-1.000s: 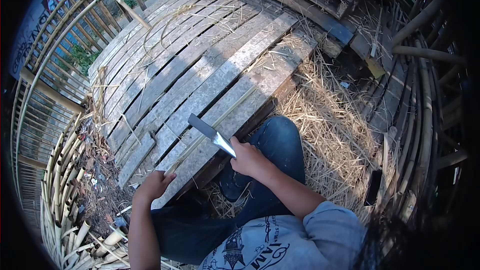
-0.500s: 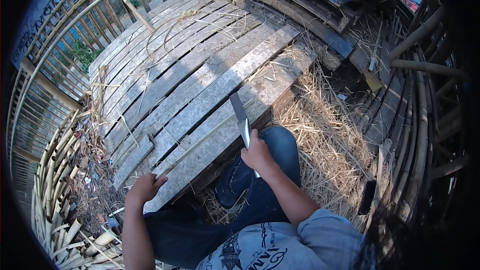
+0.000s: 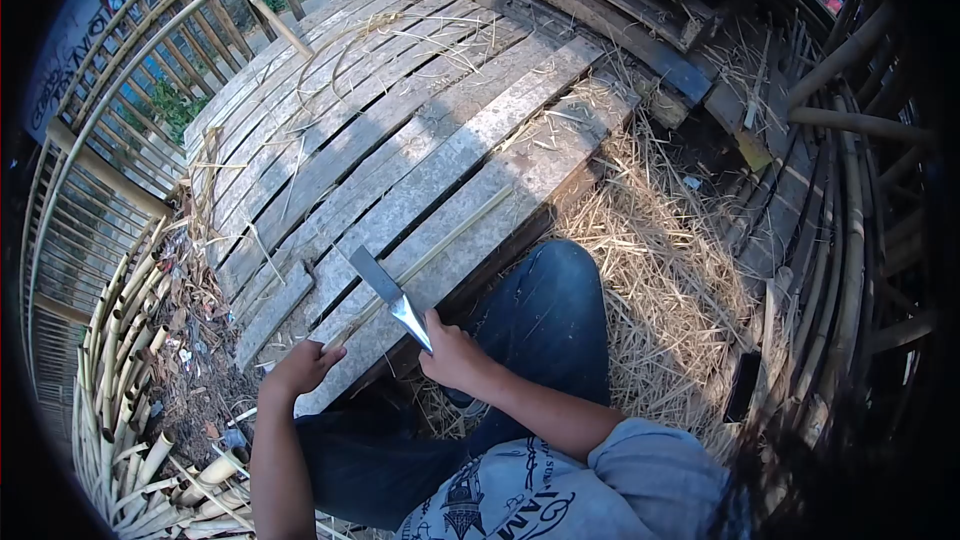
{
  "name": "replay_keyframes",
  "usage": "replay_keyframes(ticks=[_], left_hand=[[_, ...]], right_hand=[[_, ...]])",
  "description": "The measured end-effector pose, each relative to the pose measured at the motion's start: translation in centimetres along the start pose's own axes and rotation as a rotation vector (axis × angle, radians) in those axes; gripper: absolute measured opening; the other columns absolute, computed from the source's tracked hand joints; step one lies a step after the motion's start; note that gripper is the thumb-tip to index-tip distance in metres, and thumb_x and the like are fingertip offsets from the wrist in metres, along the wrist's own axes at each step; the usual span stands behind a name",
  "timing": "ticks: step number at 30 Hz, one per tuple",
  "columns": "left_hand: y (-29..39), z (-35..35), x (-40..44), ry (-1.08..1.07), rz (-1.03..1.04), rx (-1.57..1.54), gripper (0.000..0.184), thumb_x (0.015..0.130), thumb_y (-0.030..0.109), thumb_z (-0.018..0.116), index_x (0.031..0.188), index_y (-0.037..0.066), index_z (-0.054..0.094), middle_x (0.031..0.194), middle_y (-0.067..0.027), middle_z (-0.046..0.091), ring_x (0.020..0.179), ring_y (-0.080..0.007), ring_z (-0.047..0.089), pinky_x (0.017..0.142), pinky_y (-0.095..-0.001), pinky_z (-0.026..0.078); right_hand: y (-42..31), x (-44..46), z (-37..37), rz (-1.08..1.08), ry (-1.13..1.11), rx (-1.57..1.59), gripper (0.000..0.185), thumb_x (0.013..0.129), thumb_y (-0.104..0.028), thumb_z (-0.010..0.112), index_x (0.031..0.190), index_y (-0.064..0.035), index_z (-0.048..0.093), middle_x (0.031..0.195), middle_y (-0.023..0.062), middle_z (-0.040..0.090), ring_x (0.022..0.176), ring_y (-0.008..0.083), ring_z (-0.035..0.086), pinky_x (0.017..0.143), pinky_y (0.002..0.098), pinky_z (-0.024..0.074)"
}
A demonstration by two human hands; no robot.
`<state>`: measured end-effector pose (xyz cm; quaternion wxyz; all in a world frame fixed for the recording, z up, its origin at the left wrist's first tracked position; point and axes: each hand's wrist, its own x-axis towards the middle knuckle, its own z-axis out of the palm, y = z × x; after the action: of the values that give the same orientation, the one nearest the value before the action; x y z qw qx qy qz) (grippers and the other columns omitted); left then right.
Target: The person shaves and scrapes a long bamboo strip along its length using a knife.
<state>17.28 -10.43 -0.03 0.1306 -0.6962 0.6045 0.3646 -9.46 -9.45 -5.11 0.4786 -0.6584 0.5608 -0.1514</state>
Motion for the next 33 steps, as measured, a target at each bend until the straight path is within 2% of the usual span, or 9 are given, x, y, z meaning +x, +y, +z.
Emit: replay_keyframes(ticks=[4,5,8,12,15,22,27,29,33], left_hand=[[1.0,-0.2,-0.3,-0.028,-0.022,-0.006,0.066,0.092,0.055,0.056,0.083,-0.009,0.065,0.075,-0.0255,0.065,0.073,-0.0342,0.066,0.070,-0.0441,0.049],[0.7,-0.1,-0.2,-0.049,-0.033,-0.009,0.066,0.092,0.055,0.056,0.083,-0.009,0.065,0.075,-0.0255,0.065,0.073,-0.0342,0.066,0.070,-0.0441,0.049],[0.2,0.1,0.4,-0.016,0.046,-0.067,0.070,0.092,0.058,0.055,0.074,-0.009,0.062,0.060,-0.0142,0.060,0.059,-0.0212,0.058,0.058,-0.0415,0.046],[2.0,-0.7,-0.2,-0.103,-0.041,-0.071,0.069,0.092,0.057,0.056,0.071,-0.008,0.062,0.058,-0.0134,0.059,0.057,-0.0207,0.057,0.057,-0.0411,0.046],[1.1,-0.4,0.1,-0.029,0.053,-0.089,0.068,0.091,0.056,0.058,0.069,-0.008,0.061,0.056,-0.0121,0.057,0.055,-0.0201,0.056,0.055,-0.0408,0.045],[0.1,0.6,0.7,0.001,0.046,-0.095,0.066,0.091,0.056,0.059,0.071,-0.007,0.062,0.058,-0.0121,0.059,0.056,-0.0202,0.057,0.055,-0.0399,0.046],[0.2,0.2,0.1,0.003,0.029,-0.085,0.065,0.091,0.056,0.059,0.070,-0.005,0.062,0.058,-0.0093,0.058,0.053,-0.0184,0.055,0.051,-0.0375,0.045],[1.2,-0.5,-0.5,-0.087,-0.058,-0.149,0.063,0.091,0.057,0.059,0.064,0.000,0.058,0.056,-0.0049,0.054,0.049,-0.0144,0.052,0.046,-0.0333,0.042],[2.8,-1.1,-0.9,-0.172,-0.162,-0.186,0.062,0.091,0.057,0.058,0.059,0.004,0.053,0.053,-0.0012,0.049,0.045,-0.0115,0.048,0.043,-0.0303,0.040]], right_hand=[[1.6,1.1,-3.5,-0.015,-0.029,-0.091,0.040,0.080,-0.010,0.061,0.112,0.0008,0.041,0.087,0.0312,0.065,0.087,0.0488,0.064,0.079,0.0563,0.0513],[2.2,1.3,-4.8,0.046,0.078,-0.151,0.037,0.082,-0.014,0.063,0.110,0.0000,0.042,0.089,0.0301,0.065,0.089,0.0486,0.064,0.079,0.0555,0.0514],[4.6,2.6,-8.7,0.214,0.312,-0.257,0.035,0.085,-0.017,0.063,0.107,0.0010,0.042,0.094,0.0302,0.065,0.091,0.0482,0.064,0.080,0.0532,0.0524],[4.2,2.6,-7.8,0.272,0.305,-0.211,0.041,0.083,-0.015,0.064,0.110,0.0005,0.037,0.096,0.0328,0.064,0.092,0.0487,0.063,0.081,0.0533,0.0522],[3.8,2.1,-5.8,0.218,0.280,-0.137,0.043,0.082,-0.013,0.064,0.111,0.0004,0.035,0.096,0.0344,0.063,0.091,0.0503,0.062,0.082,0.0543,0.0517],[1.8,-0.8,-1.9,0.032,0.004,0.025,0.040,0.083,-0.013,0.059,0.111,0.0019,0.035,0.089,0.0363,0.062,0.088,0.0538,0.060,0.079,0.0566,0.0490],[3.2,0.9,-6.3,0.106,0.147,-0.140,0.040,0.084,-0.016,0.062,0.112,-0.0007,0.038,0.093,0.0314,0.065,0.090,0.0511,0.061,0.082,0.0553,0.0495],[4.7,2.1,-8.0,0.209,0.259,-0.179,0.040,0.084,-0.015,0.063,0.111,0.0001,0.038,0.094,0.0316,0.065,0.091,0.0505,0.062,0.081,0.0547,0.0503],[4.2,1.8,-5.6,0.196,0.249,-0.120,0.042,0.082,-0.013,0.063,0.109,0.0009,0.034,0.092,0.0365,0.062,0.090,0.0522,0.061,0.082,0.0558,0.0503]])
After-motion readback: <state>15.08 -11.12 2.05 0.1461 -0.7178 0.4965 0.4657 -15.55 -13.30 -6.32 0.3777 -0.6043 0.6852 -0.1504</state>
